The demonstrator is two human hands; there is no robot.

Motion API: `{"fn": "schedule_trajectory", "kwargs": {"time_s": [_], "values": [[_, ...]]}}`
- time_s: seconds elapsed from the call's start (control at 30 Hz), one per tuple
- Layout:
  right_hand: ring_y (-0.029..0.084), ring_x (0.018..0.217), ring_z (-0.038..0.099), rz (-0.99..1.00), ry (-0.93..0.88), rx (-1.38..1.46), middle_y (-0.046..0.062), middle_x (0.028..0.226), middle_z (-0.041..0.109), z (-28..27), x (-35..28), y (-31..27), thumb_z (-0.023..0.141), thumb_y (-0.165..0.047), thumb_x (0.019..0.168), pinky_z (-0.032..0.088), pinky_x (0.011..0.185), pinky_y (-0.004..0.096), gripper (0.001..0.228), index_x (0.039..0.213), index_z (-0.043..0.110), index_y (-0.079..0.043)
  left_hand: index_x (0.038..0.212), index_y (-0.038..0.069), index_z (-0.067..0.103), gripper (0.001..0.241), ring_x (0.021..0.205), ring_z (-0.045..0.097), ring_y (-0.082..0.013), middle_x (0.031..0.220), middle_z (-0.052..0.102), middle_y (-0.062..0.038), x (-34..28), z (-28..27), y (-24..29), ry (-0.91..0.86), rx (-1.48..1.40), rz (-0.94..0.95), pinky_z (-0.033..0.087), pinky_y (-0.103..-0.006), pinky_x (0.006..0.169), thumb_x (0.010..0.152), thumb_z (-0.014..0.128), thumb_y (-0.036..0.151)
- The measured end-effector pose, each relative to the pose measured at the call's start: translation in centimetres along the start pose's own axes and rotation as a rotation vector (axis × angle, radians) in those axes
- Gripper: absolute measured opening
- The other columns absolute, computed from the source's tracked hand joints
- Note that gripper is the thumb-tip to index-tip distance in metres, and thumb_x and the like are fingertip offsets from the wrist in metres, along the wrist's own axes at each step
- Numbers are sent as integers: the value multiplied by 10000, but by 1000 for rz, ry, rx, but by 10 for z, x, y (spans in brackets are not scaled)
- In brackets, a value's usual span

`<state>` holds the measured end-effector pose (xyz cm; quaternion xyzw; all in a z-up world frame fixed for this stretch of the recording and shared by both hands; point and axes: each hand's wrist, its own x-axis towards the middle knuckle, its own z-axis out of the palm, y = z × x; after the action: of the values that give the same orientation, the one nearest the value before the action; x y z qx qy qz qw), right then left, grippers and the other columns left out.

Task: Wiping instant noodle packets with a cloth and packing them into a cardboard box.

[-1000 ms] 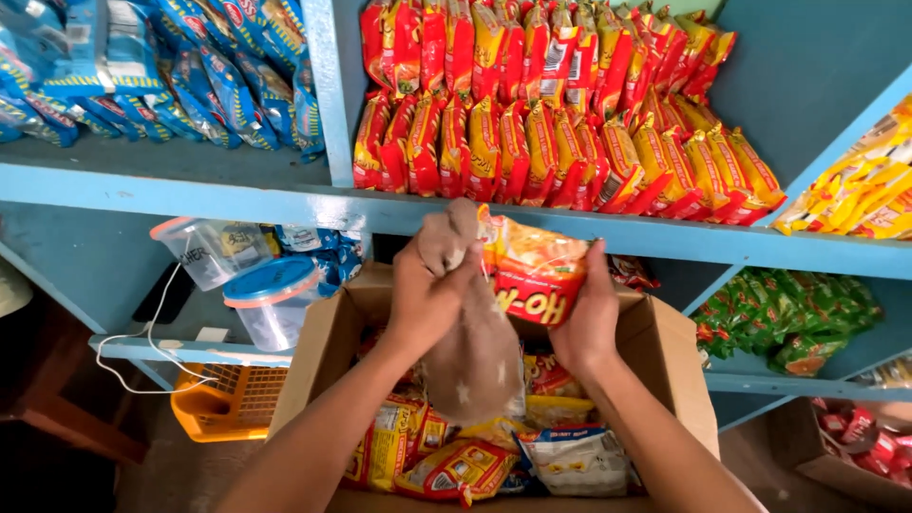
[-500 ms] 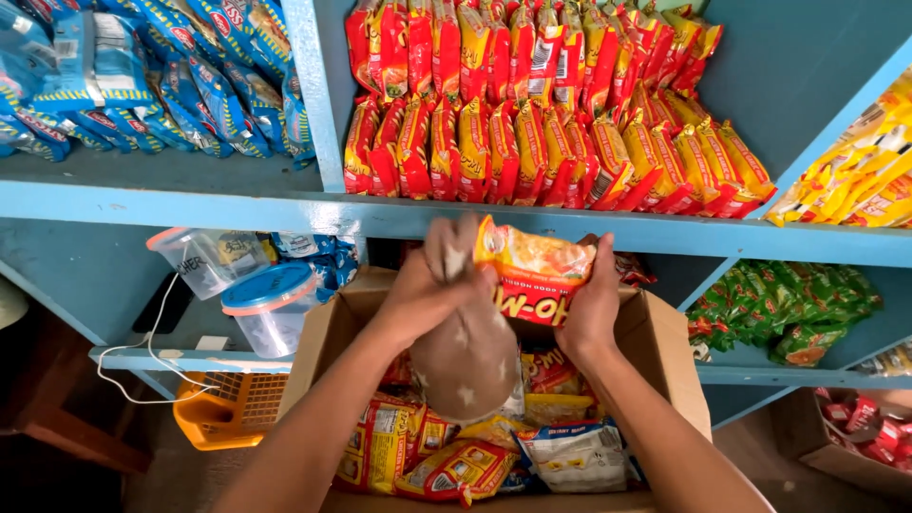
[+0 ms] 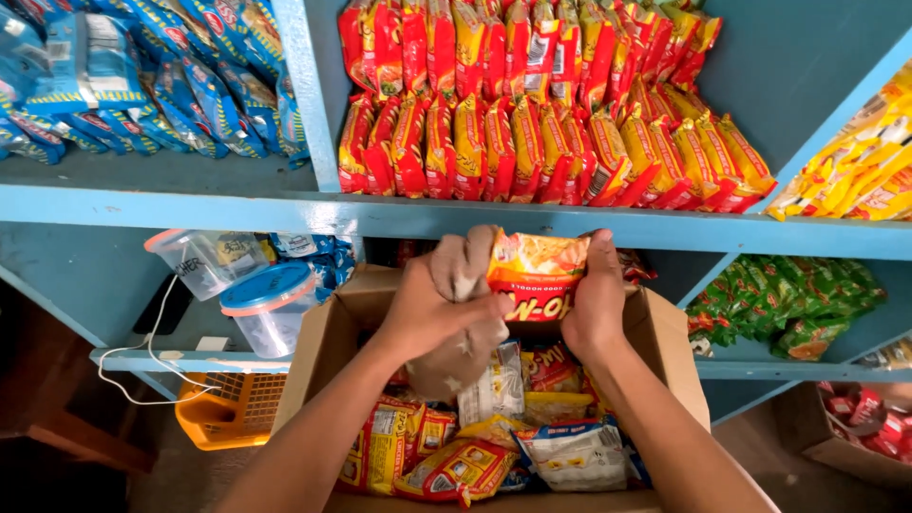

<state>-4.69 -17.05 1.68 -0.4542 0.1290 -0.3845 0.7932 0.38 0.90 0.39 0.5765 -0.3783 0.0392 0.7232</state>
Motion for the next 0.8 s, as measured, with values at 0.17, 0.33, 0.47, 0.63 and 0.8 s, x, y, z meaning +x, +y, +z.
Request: {"fn": "schedule_trajectory", "kwargs": {"time_s": [0.17,0.33,0.47,0.63,0.8], "values": [[184,720,693,124,174,13,36,740,629,4,4,-7,630,-405,1034,575,714,313,365,809,609,-118,740,95,555,445,670,654,-176,725,669,-102,8,-4,15,70,111,45,541,-333,666,749,922,346],[293,961,727,161,438,-105,182,1002,701,23,8,-11,816,-574,767,568,899,486,646,1058,683,-12,711,103,397,359,691,640,-320,674,476,-100,19,9,23,184,264,721,536,-562,1023,956,641,8],[340,1147,641,100,425,-57,264,1241,618,22,-22,10,854,-524,784,476,1021,531,803,1279,599,54,934,140,506,236,1502,483,-365,1585,454,-113,-15,55,23,122,418,710,409,-577,1270,940,738,185],[99,436,536,-16,151,-15,22,516,551,9,-59,20,723,-178,963,443,506,199,479,530,532,-109,1007,-81,516,193,1069,562,-551,1097,585,-317,-13,51,41,254,465,355,475,-560,936,1019,492,110],[217,535,641,157,113,-68,119,607,609,2,-41,23,797,-274,918,554,593,385,428,654,518,-87,873,20,694,467,696,659,-254,743,693,-145,7,13,-6,304,89,-180,541,-392,682,1028,555,438]]}}
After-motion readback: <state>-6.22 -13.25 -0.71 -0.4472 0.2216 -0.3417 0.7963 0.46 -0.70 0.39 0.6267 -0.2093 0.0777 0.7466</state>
